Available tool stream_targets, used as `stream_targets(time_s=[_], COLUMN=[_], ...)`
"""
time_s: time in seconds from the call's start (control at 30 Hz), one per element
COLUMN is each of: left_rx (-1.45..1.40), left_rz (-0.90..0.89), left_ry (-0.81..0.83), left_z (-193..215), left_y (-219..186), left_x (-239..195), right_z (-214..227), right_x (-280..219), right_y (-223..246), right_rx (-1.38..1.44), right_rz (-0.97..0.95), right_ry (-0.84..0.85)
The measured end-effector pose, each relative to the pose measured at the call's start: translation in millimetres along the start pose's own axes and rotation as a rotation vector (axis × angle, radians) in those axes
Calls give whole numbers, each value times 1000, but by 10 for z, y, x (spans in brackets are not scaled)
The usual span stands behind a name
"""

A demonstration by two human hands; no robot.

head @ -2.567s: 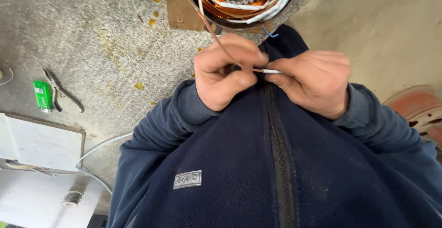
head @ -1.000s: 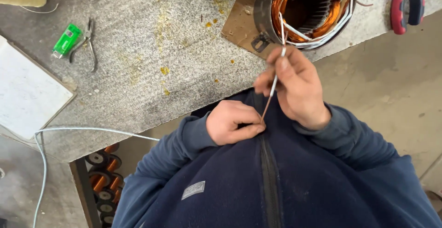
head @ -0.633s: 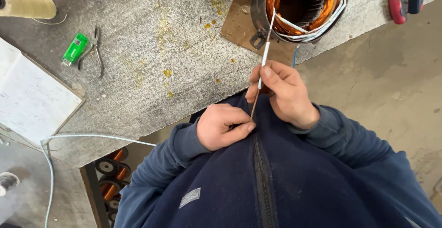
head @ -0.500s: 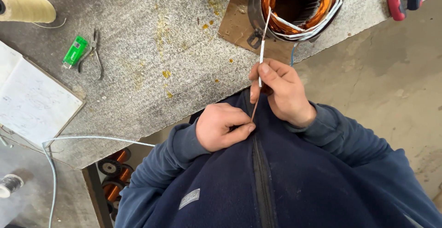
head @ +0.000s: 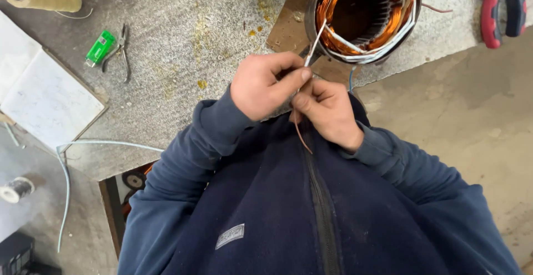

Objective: Connecting and insulating wires on an electric motor stator in a workshop.

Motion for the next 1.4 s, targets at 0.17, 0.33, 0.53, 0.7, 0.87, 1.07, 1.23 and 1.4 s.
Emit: stream_targets(time_s=[0.17, 0.33, 0.53, 0.7, 0.87, 1.07, 1.23, 1.4], left_rx=[-4, 153, 303, 491, 883, 1068, 1108, 1067], left_rz=[63, -18, -223, -312, -392, -440, -453, -466], left_ry=[34, 48, 13, -71, -126, -105, -129, -153], left_z=[123, 241, 261, 271, 268, 230, 223, 171], left_y=[160, -70, -161, -315, -507, -593, -593, -643], left_x=[21, 28, 6, -45, -89, -83, -84, -82], right_z=[-113, -205, -317, -275, -275, -290, -304, -282], right_x=[-256, -170, 141, 225, 229, 247, 257, 261], right_y=[972, 1859, 1943, 1902, 1882, 1852, 1861, 1851], right_rx=[-957, -1333, -1557, -1548, -1537, -1547, -1535, -1539], right_rz=[517, 1012, 1171, 1141, 1139, 1083, 1072, 1072], right_ry=[-80, -37, 128, 176, 214, 197, 215, 214])
Point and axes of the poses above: each hand's wrist, its own x-axis towards the middle knuckle, its own z-axis out of the back of the hand, y = z × x, the point moved 6 cm from there along x, towards the middle knuckle, and after that the axes turned 5 degrees about -z, right-handed, at the moved point
